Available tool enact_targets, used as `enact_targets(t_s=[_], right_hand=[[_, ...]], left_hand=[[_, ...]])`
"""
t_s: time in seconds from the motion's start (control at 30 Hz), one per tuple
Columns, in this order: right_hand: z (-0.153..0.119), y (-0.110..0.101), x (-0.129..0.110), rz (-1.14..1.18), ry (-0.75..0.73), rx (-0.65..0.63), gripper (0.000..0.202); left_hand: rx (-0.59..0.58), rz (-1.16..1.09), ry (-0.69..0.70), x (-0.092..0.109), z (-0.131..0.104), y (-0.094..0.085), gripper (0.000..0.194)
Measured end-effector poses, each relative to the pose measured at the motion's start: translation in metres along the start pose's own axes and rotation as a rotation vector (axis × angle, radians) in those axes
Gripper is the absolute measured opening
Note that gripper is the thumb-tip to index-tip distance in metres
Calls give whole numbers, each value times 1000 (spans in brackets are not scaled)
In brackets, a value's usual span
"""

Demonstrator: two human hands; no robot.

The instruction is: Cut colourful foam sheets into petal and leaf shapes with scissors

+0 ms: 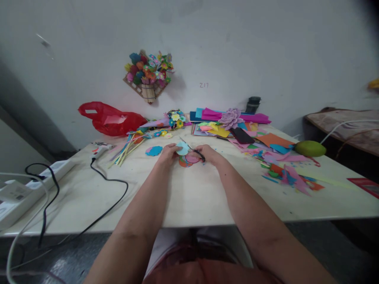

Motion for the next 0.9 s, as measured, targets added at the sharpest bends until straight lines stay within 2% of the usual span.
enact_targets(t_s=[0.5,0.73,0.9], right_hand=[[2,-1,2,29,25,25,19],[2,-8,1,128,7,107,19],[7,-18,4,296,-34,172,21]], left_hand=[[3,10,2,2,-1,-1,18],[-105,78,9,3,-8,7,20],[-177,151,1,2,-12,15,19]])
Point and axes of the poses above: each hand's wrist, its own z-axis towards the middle knuckle, its own y-axis out of the palm, x = y × z, the point moved 5 cm from there along z, towards the middle knuckle, and after that the axes turned 5 degrees about x, right-handed, at the moved point
